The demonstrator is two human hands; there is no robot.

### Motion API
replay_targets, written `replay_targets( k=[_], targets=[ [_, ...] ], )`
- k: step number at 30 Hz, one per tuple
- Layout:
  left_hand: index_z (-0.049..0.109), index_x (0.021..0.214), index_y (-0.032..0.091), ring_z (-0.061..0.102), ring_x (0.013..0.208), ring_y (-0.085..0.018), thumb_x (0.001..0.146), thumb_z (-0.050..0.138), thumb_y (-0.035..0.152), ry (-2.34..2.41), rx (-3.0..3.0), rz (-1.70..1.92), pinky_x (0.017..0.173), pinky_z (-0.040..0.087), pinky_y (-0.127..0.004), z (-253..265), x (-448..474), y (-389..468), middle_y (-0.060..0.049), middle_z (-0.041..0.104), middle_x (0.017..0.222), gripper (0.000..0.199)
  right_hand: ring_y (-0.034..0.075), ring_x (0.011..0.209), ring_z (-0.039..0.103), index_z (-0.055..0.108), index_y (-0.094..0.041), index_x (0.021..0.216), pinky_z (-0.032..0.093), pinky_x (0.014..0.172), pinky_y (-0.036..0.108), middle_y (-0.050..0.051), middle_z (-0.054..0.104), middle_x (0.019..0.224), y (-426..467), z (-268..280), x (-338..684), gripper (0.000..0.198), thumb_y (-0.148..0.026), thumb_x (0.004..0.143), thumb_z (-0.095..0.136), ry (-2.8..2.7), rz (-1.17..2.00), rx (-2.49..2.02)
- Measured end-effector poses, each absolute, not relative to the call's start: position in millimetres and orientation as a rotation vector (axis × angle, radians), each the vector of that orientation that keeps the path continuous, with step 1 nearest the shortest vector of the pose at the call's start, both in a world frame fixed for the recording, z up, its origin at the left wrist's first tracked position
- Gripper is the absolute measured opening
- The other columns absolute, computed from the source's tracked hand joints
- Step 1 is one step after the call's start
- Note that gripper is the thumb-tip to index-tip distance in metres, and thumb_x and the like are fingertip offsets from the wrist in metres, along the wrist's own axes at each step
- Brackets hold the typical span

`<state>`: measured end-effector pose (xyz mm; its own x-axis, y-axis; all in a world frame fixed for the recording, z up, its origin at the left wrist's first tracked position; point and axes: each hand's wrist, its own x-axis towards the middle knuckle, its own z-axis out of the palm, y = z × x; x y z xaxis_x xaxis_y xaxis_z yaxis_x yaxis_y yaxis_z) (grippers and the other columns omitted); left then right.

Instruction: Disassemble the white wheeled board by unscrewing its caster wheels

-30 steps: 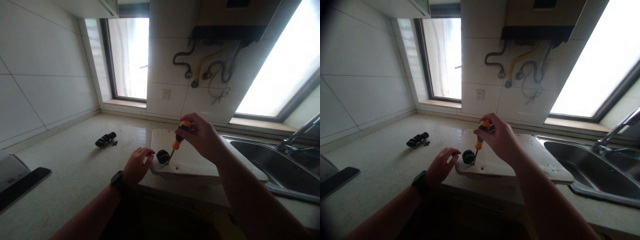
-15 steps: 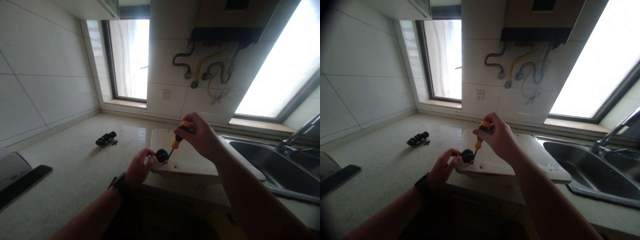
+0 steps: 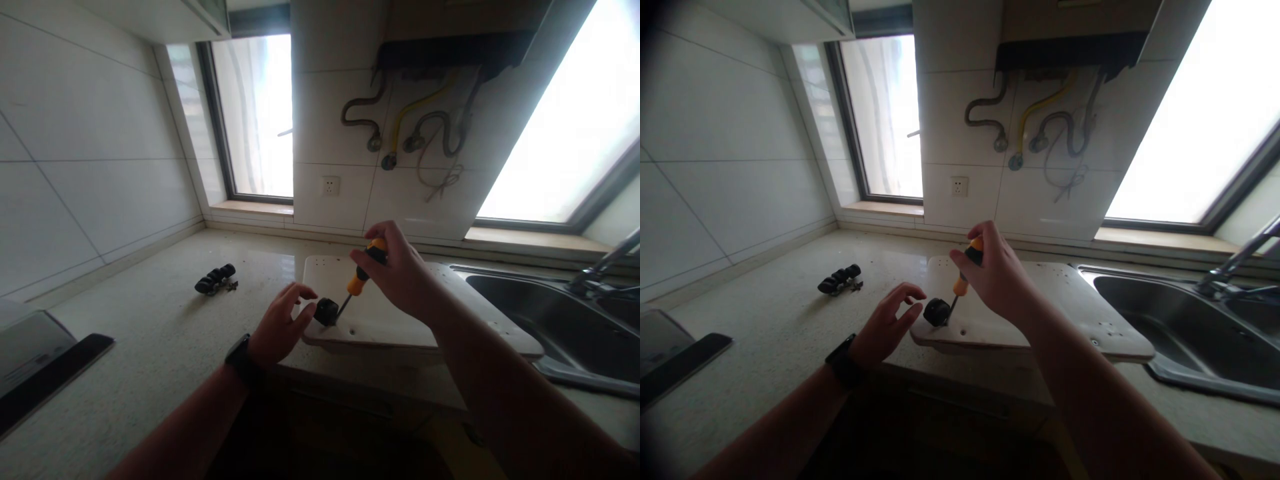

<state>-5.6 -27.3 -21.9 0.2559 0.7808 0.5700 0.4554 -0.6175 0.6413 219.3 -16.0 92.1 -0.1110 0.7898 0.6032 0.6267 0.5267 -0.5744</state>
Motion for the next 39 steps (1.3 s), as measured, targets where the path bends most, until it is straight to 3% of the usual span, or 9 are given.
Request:
replay_targets(
  k=[4, 8, 14, 20, 26, 33, 39],
  targets=[
    [0.056, 0.126, 0.024, 0.059, 0.115, -0.025, 0.094, 0.064, 0.031, 1.116, 2.249, 1.209, 0.097, 0.051, -0.044, -9.9, 3.7, -20.9, -0.011, 0.061, 0.127, 0.034, 0.015, 0.066, 0.050, 0.048, -0.024, 0.098, 0.043, 0.061, 0.031, -0.003, 0.052, 0.079, -13.9, 89.7, 222.8, 0.042, -0.052, 0.080, 0.073, -1.764, 0.258, -1.163],
    [0.056, 0.130, 0.023, 0.062, 0.113, -0.029, 0.083, 0.077, 0.035, 1.122, 2.344, 1.056, 0.093, 0.054, -0.046, -8.1, 7.4, -13.8, -0.014, 0.060, 0.128, 0.053, 0.014, 0.064, 0.053, 0.047, -0.025, 0.091, 0.045, 0.058, 0.030, -0.003, 0.056, 0.078, -13.1, 87.9, 224.0, 0.051, -0.055, 0.070, 0.082, -1.709, 0.329, -1.141],
    [0.063, 0.123, 0.023, 0.065, 0.106, -0.024, 0.087, 0.066, 0.018, 1.012, 2.354, 0.966, 0.095, 0.053, -0.043, -3.9, -3.9, -3.8, -0.010, 0.068, 0.116, 0.037, 0.014, 0.062, 0.055, 0.047, -0.024, 0.088, 0.047, 0.056, 0.029, -0.003, 0.057, 0.075, -14.2, 88.4, 224.9, 0.052, -0.056, 0.068, 0.084, -1.699, 0.339, -1.131],
    [0.066, 0.127, 0.026, 0.063, 0.114, -0.022, 0.085, 0.055, 0.003, 0.930, 2.395, 0.978, 0.107, 0.048, -0.044, 0.7, -7.7, 0.0, -0.007, 0.067, 0.122, 0.049, 0.015, 0.062, 0.057, 0.050, -0.024, 0.088, 0.048, 0.055, 0.030, -0.002, 0.060, 0.075, -11.3, 87.4, 223.4, 0.051, -0.053, 0.066, 0.086, -1.692, 0.351, -1.085],
    [0.066, 0.128, 0.025, 0.060, 0.123, -0.023, 0.090, 0.061, 0.012, 0.849, 2.368, 0.980, 0.110, 0.046, -0.045, 3.4, 2.6, -2.5, -0.008, 0.067, 0.130, 0.040, 0.017, 0.065, 0.062, 0.058, -0.022, 0.086, 0.051, 0.058, 0.033, 0.001, 0.066, 0.077, -12.0, 91.7, 213.0, 0.046, -0.046, 0.063, 0.090, -1.682, 0.356, -1.039],
    [0.071, 0.122, 0.022, 0.066, 0.115, -0.021, 0.094, 0.064, 0.020, 0.721, 2.115, 1.050, 0.103, 0.050, -0.040, 1.0, 17.0, 4.6, -0.007, 0.072, 0.126, 0.028, 0.019, 0.071, 0.066, 0.067, -0.021, 0.093, 0.055, 0.063, 0.035, 0.003, 0.070, 0.082, -10.6, 95.2, 199.9, 0.041, -0.040, 0.065, 0.090, -1.717, 0.365, -1.031],
    [0.077, 0.107, 0.019, 0.071, 0.099, -0.020, 0.095, 0.065, 0.027, 0.776, 1.972, 1.028, 0.091, 0.053, -0.035, 1.1, 19.9, 6.9, -0.006, 0.079, 0.107, 0.019, 0.023, 0.094, 0.071, 0.067, -0.021, 0.124, 0.059, 0.088, 0.043, 0.007, 0.074, 0.104, -8.9, 102.1, 202.0, 0.045, -0.028, 0.080, 0.076, -1.890, 0.614, -0.878]
  ],
)
